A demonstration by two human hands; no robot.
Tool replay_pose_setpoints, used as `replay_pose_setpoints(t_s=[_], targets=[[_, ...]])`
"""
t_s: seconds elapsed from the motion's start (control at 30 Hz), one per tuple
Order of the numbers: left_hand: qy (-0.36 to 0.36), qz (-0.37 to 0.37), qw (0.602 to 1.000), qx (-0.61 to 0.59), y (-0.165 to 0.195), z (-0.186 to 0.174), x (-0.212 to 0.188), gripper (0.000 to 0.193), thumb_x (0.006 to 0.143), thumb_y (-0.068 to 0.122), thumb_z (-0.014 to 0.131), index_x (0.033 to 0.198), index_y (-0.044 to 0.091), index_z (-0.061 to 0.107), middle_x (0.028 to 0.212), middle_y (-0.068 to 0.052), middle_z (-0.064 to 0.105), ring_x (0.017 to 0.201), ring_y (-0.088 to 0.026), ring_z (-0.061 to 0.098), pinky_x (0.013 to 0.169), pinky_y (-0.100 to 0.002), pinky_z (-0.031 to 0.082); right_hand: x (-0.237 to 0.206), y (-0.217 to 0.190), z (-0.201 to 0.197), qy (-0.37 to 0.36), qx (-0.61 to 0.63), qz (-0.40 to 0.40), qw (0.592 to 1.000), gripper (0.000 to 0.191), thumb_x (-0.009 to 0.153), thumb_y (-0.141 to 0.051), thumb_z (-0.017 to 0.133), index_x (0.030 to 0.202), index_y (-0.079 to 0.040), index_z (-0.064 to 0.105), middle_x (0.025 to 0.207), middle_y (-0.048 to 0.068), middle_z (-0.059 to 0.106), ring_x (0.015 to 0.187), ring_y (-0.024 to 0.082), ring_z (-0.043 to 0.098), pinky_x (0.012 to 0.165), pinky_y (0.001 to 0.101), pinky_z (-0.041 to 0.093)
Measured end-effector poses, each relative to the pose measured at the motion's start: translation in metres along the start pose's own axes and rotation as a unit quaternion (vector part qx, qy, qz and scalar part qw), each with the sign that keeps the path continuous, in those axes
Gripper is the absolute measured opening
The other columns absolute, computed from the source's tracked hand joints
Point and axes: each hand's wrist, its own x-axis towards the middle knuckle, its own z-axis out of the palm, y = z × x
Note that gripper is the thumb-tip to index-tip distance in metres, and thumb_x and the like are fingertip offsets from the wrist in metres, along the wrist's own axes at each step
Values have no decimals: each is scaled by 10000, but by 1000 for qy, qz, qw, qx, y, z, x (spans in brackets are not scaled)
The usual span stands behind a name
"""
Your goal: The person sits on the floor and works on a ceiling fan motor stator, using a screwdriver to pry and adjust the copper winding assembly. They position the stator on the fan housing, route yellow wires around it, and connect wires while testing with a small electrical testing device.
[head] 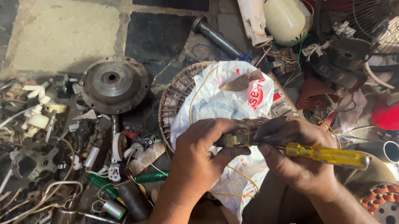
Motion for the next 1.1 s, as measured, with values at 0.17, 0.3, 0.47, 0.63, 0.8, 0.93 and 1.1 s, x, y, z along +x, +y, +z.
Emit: replay_pose_setpoints(t_s=[0.17, 0.3, 0.47, 0.63, 0.8, 0.93, 1.1], targets=[[5, 7, 1000, -14, 0, 1, 0, 416, 761, 185, 888, 1103, 70, 681, 1082, -79, 756, 1043, -295, 733, 874, -385, 581, -3, 0, 0, 12, -11, 5, 1000, 141, 871, -75, 775, 927, -39, 650, 1008, 90, 761, 897, 143, 746, 791, 267, 596], [-4, 16, 1000, 14, 0, 2, 1, 412, 739, 147, 863, 1104, 72, 686, 1049, -68, 761, 1037, -304, 727, 878, -398, 567, -4, 1, 1, 26, 84, 52, 995, 138, 894, -54, 767, 946, -16, 645, 1037, 113, 761, 954, 158, 740, 829, 288, 599], [-4, 13, 1000, 4, 0, 3, 0, 404, 762, 177, 872, 1103, 77, 680, 1050, -69, 753, 1021, -303, 723, 867, -403, 565, -5, 2, -1, 21, 14, 36, 999, 131, 891, -64, 761, 906, -22, 639, 997, 104, 764, 871, 152, 732, 758, 276, 586], [1, 46, 999, 17, -3, 3, -1, 406, 766, 161, 863, 1112, 74, 670, 1080, -69, 752, 1042, -311, 718, 892, -411, 561, -5, 10, -7, 6, 75, -7, 997, 148, 920, -102, 753, 938, -23, 629, 999, 97, 735, 843, 153, 711, 748, 282, 579], [1, 37, 999, 26, -3, 7, -2, 402, 756, 196, 886, 1064, 72, 659, 1053, -62, 751, 1011, -306, 718, 870, -422, 550, -13, 18, -2, 61, 301, 89, 947, 204, 984, -134, 749, 931, -20, 587, 950, 112, 707, 777, 154, 668, 677, 304, 562], [8, 65, 998, 26, -2, 6, -2, 408, 756, 214, 866, 1083, 72, 665, 1085, -85, 739, 1037, -321, 704, 900, -437, 542, -13, 18, -11, 47, 150, 113, 981, 145, 992, -121, 701, 943, -20, 610, 902, 63, 688, 747, 80, 578, 671, 243, 504], [-11, 54, 998, 15, 0, 5, 0, 350, 790, 234, 846, 1057, 86, 675, 1071, -68, 748, 1023, -312, 701, 887, -432, 533, -6, 14, -15, -1, 133, 133, 982, 136, 994, -111, 704, 931, -19, 627, 855, 25, 672, 699, 49, 540, 625, 219, 462]])
